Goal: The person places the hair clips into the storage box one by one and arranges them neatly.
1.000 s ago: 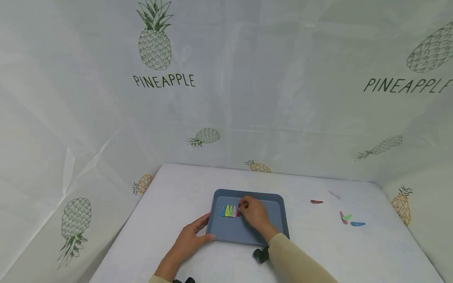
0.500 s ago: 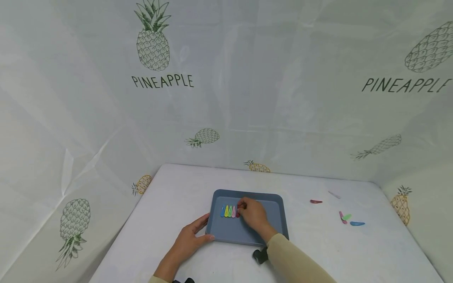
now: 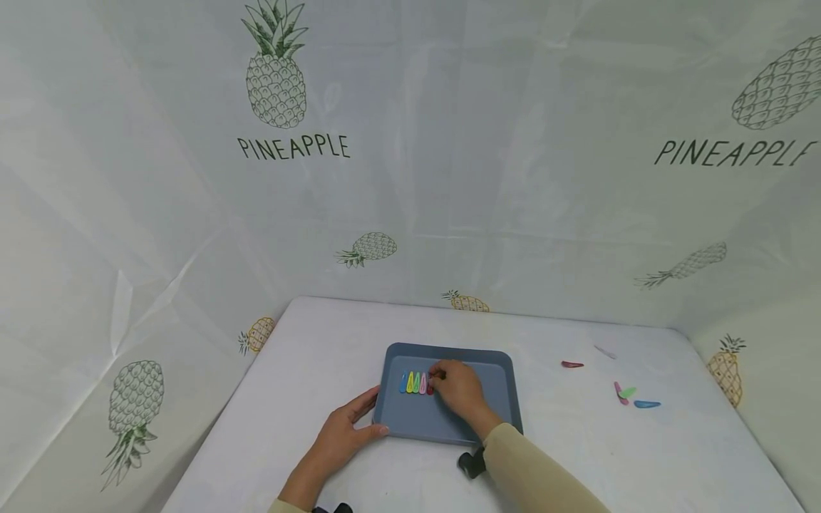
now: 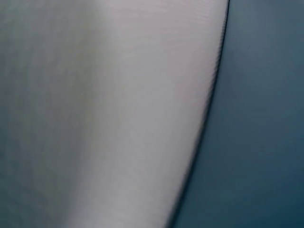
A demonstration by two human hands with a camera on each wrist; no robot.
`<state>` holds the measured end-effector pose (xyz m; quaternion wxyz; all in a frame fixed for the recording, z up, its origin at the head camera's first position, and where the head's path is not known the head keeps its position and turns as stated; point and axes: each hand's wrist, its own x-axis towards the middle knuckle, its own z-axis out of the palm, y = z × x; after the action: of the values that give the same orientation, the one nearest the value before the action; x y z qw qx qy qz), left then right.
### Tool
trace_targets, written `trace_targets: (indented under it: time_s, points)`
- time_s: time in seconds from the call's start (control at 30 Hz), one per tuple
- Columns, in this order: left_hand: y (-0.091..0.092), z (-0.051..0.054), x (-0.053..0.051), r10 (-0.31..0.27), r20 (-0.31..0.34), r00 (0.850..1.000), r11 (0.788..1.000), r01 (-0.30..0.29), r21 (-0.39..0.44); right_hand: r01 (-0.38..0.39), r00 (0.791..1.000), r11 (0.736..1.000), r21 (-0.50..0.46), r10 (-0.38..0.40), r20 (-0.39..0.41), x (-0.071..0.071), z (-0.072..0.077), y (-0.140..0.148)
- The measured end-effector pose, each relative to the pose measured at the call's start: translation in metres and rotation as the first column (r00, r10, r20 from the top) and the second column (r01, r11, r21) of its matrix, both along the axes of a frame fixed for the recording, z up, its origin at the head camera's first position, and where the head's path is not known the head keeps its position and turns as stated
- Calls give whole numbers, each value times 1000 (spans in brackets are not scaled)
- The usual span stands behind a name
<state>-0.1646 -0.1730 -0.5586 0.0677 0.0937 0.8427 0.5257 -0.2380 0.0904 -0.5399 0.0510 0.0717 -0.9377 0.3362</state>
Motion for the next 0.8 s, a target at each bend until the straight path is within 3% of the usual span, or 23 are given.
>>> trace_targets:
  time_s: [0.8]
  points:
    - [-1,0,0,3,5,1000,1000,-4,8,4,1000,1000,12,-4,3,1,-1,-1]
